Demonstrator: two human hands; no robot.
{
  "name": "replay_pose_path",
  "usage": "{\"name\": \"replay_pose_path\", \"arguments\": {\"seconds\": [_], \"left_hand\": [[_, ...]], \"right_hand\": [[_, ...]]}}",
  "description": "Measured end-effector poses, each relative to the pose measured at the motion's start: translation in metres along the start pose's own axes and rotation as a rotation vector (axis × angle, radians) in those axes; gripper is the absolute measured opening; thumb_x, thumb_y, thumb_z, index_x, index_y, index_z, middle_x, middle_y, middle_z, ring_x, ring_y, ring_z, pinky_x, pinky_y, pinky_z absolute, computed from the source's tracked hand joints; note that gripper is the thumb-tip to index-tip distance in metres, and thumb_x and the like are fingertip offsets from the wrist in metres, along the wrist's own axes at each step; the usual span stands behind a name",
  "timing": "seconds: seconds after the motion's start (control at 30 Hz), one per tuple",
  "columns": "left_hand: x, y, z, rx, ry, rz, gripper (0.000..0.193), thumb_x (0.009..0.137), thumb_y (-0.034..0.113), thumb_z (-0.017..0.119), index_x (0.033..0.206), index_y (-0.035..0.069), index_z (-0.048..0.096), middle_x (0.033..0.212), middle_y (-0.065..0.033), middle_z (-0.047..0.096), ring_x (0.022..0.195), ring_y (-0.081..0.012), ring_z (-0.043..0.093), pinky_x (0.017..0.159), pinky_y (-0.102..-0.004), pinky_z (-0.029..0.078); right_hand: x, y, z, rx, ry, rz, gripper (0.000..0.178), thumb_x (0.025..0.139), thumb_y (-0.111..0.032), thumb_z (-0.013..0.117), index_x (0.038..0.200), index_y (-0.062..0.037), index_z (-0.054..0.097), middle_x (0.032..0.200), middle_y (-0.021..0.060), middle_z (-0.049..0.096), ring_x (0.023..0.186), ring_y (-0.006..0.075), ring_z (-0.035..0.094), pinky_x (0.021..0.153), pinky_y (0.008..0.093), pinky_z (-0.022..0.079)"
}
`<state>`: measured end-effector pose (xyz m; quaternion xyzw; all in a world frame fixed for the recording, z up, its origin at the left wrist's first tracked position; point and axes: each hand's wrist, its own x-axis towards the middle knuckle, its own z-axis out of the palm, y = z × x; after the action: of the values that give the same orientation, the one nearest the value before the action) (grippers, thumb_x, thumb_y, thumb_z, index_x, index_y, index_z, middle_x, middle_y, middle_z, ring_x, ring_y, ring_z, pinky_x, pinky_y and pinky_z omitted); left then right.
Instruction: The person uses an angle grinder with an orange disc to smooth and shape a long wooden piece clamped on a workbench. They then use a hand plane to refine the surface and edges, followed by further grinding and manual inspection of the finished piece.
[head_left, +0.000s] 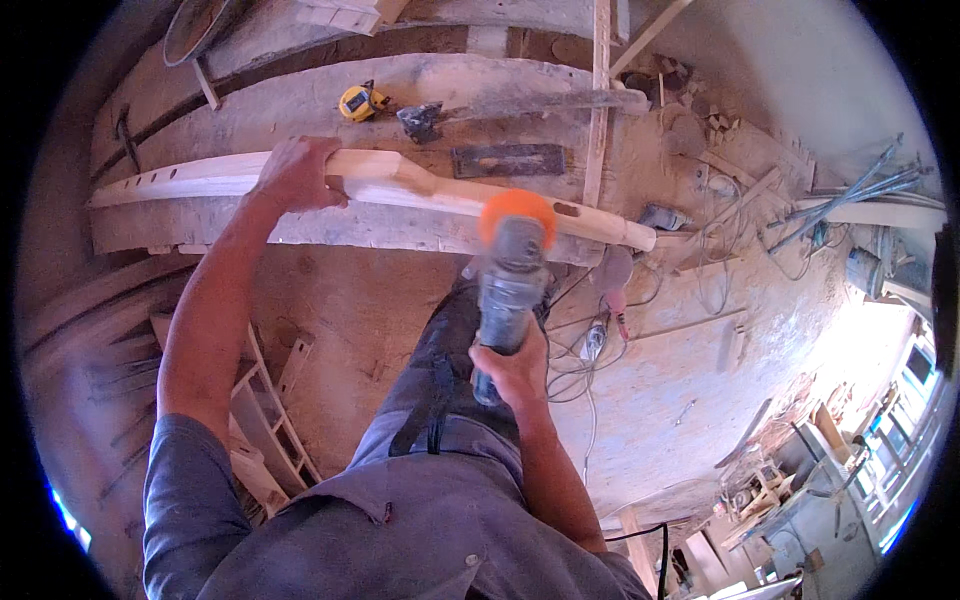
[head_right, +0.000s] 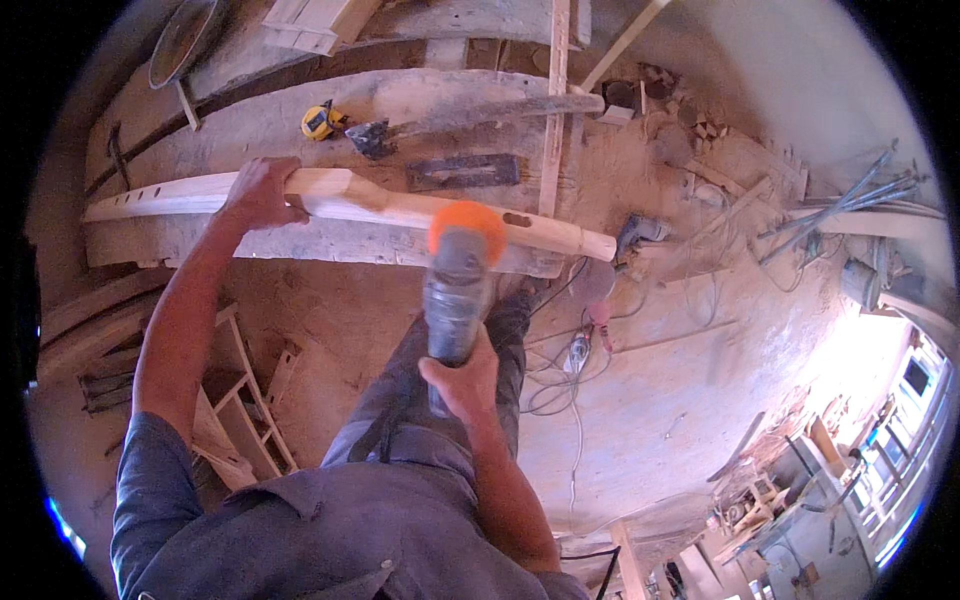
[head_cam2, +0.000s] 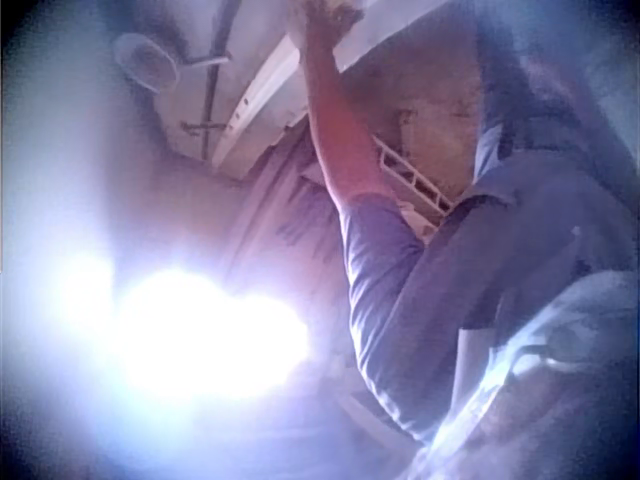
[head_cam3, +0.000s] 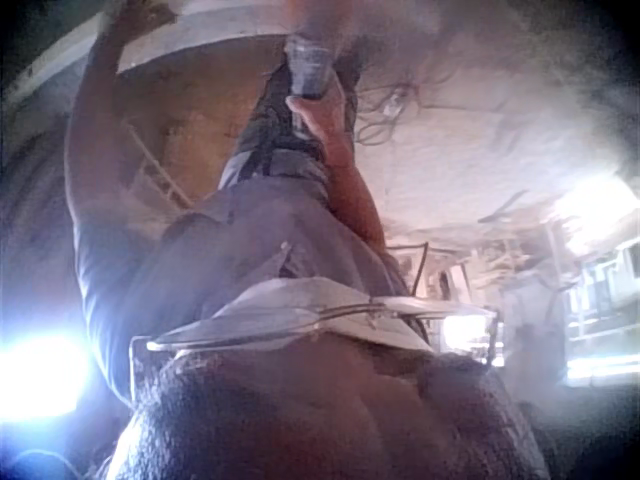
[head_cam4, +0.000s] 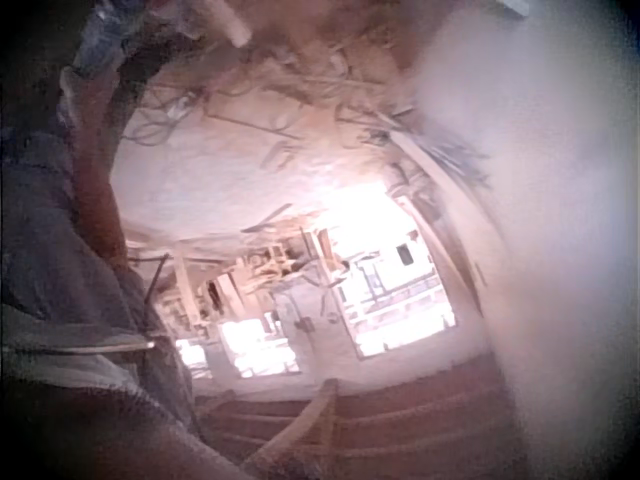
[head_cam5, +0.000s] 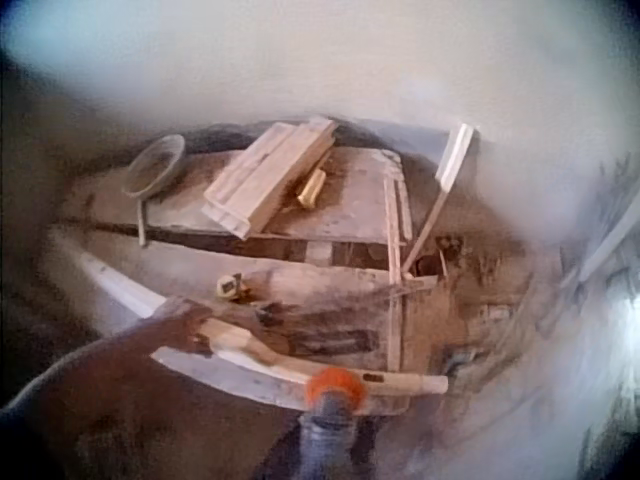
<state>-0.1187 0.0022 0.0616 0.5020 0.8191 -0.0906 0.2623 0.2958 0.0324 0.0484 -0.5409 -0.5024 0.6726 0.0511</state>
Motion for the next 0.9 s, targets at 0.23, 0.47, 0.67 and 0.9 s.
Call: {"name": "replay_pose_path", "arguments": {"seconds": [0.23, 0.47, 0.67, 0.9], "left_hand": [[0.004, 0.000, 0.001, -0.029, 0.011, 0.004, 0.063, 0.057, 0.032, 0.099, 0.108, 0.007, 0.071, 0.105, -0.0187, 0.075, 0.105, -0.0424, 0.069, 0.092, -0.0522, 0.053], [0.001, -0.001, 0.001, -0.021, -0.007, -0.035, 0.072, 0.055, 0.034, 0.099, 0.116, 0.007, 0.072, 0.112, -0.0183, 0.075, 0.112, -0.0412, 0.068, 0.097, -0.0509, 0.052], [-0.006, 0.000, 0.016, -0.014, 0.100, -0.074, 0.075, 0.055, 0.031, 0.099, 0.121, 0.008, 0.071, 0.123, -0.0170, 0.072, 0.118, -0.0395, 0.065, 0.102, -0.0504, 0.050], [-0.015, -0.001, 0.023, -0.002, 0.162, -0.040, 0.067, 0.058, 0.027, 0.097, 0.115, 0.007, 0.069, 0.115, -0.0148, 0.071, 0.114, -0.0388, 0.066, 0.100, -0.0501, 0.050]], "right_hand": [[-0.001, -0.002, 0.013, 0.086, -0.028, 0.069, 0.048, 0.072, -0.013, 0.082, 0.114, -0.0021, 0.062, 0.091, 0.0060, 0.068, 0.085, 0.0184, 0.066, 0.078, 0.0365, 0.055], [-0.001, 0.016, 0.007, 0.002, -0.039, 0.058, 0.051, 0.072, -0.016, 0.083, 0.117, -0.0017, 0.065, 0.096, 0.0081, 0.070, 0.087, 0.0192, 0.068, 0.080, 0.0373, 0.056], [-0.010, 0.007, -0.001, 0.063, 0.019, 0.054, 0.047, 0.071, -0.016, 0.083, 0.113, -0.0023, 0.065, 0.097, 0.0107, 0.073, 0.086, 0.0226, 0.071, 0.078, 0.0394, 0.057], [-0.003, -0.010, 0.017, -0.078, -0.021, 0.007, 0.044, 0.071, -0.018, 0.082, 0.107, -0.0025, 0.064, 0.091, 0.0101, 0.071, 0.081, 0.0211, 0.069, 0.076, 0.0391, 0.057]]}}
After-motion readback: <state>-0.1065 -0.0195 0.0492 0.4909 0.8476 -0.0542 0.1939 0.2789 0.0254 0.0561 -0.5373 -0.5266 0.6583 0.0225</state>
